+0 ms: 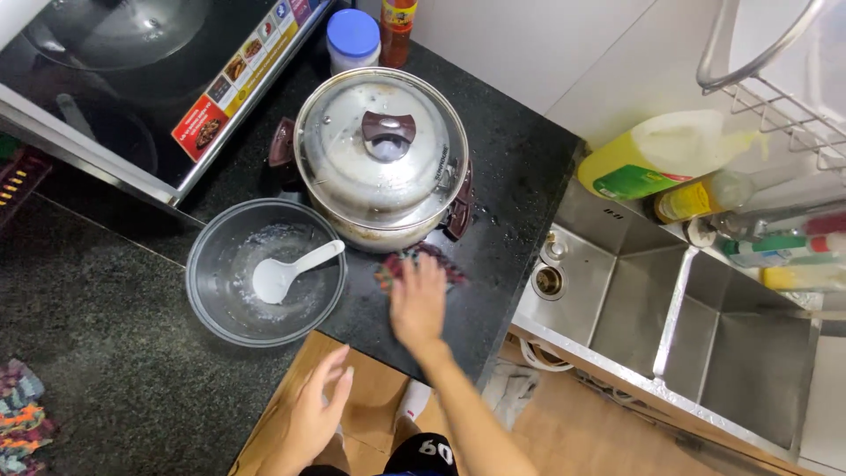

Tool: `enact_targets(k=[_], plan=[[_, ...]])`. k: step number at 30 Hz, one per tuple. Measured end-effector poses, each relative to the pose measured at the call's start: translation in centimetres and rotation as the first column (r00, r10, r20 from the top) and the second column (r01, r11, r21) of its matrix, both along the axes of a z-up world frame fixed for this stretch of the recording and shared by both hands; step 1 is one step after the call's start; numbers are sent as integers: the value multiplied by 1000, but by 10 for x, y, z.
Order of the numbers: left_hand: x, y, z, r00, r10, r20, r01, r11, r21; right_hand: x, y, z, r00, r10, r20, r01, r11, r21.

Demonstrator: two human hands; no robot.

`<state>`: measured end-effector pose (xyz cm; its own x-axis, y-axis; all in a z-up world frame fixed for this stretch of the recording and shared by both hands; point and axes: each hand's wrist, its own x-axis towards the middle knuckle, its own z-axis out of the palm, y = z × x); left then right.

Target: Cleaning a gas stove, washing a cloth in the sink, and folding it on a table.

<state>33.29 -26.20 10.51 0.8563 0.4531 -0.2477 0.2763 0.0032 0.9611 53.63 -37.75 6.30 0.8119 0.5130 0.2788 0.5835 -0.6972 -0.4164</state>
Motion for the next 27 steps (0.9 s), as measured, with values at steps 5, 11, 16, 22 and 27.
enact_targets(k=[5,11,16,22,27], plan=[[52,-20,-14,976,-129,174,53,921,386,-30,-14,33,885,423,-194,-415,906,84],[107,-61,-44,939,-342,-40,232,541,808,-49,-143,28,946,-28,-323,102,971,215],[195,-86,-37,792,-611,-11,320,400,859,-76,-183,-35,848,-434,-304,502,841,203],[315,-169,-46,602,-793,-92,447,239,862,-91,-180,-102,654,-475,-589,716,639,279],[399,-163,-67,796,-599,-81,293,265,919,-101,-181,-176,554,-553,-622,812,523,259]])
